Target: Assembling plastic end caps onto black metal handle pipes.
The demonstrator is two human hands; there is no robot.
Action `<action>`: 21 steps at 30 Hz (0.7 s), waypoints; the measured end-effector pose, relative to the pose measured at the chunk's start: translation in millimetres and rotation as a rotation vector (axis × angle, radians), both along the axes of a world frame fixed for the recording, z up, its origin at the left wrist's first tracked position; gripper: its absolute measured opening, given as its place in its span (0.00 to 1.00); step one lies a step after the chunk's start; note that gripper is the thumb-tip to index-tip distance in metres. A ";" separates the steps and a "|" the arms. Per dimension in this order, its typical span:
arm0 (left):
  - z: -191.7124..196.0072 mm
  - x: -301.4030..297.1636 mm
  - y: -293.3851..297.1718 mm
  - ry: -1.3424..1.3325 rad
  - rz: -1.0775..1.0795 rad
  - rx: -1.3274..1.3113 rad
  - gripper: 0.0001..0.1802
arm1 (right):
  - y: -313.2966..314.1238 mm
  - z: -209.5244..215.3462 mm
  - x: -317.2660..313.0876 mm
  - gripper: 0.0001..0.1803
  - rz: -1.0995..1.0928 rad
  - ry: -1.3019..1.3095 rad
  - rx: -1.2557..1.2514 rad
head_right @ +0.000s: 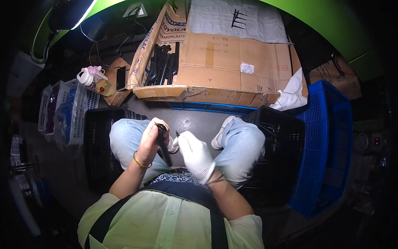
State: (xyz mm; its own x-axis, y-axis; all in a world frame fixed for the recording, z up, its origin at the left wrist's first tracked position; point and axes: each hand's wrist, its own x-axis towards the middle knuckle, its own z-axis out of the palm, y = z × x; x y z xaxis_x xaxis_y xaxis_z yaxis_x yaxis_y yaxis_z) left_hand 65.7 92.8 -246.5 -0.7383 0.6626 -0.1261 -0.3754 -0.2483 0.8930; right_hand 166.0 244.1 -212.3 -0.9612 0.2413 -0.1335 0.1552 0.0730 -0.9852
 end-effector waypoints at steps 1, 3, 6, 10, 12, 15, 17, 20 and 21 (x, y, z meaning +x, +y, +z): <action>-0.1 2.1 1.9 0.001 -0.003 -0.005 0.15 | -6.8 1.7 -0.2 0.13 -0.002 0.004 -0.017; -1.7 7.5 6.3 -0.032 0.070 0.080 0.16 | -18.2 7.6 -2.3 0.12 -0.013 0.016 -0.098; -6.7 15.9 5.8 -0.010 0.082 0.101 0.16 | -19.5 16.9 -2.3 0.10 0.029 -0.050 -0.031; -19.1 16.9 7.8 0.101 0.117 0.125 0.16 | -19.3 18.1 -4.8 0.10 0.054 0.009 0.045; -21.4 15.7 5.8 0.125 0.123 0.113 0.16 | -19.8 17.2 -5.5 0.10 0.085 -0.001 0.087; -26.7 14.3 3.3 0.213 0.134 0.102 0.17 | -20.3 20.2 -5.2 0.10 0.098 -0.028 0.053; -29.9 14.1 2.0 0.259 0.153 0.053 0.19 | -19.7 19.4 -4.3 0.10 0.120 0.009 0.064; -34.9 7.4 3.3 0.477 0.179 0.018 0.20 | -17.9 20.9 -3.1 0.10 0.153 -0.030 -0.016; -33.9 6.2 3.4 0.476 0.180 0.019 0.20 | -17.3 21.5 -3.0 0.10 0.161 -0.105 -0.107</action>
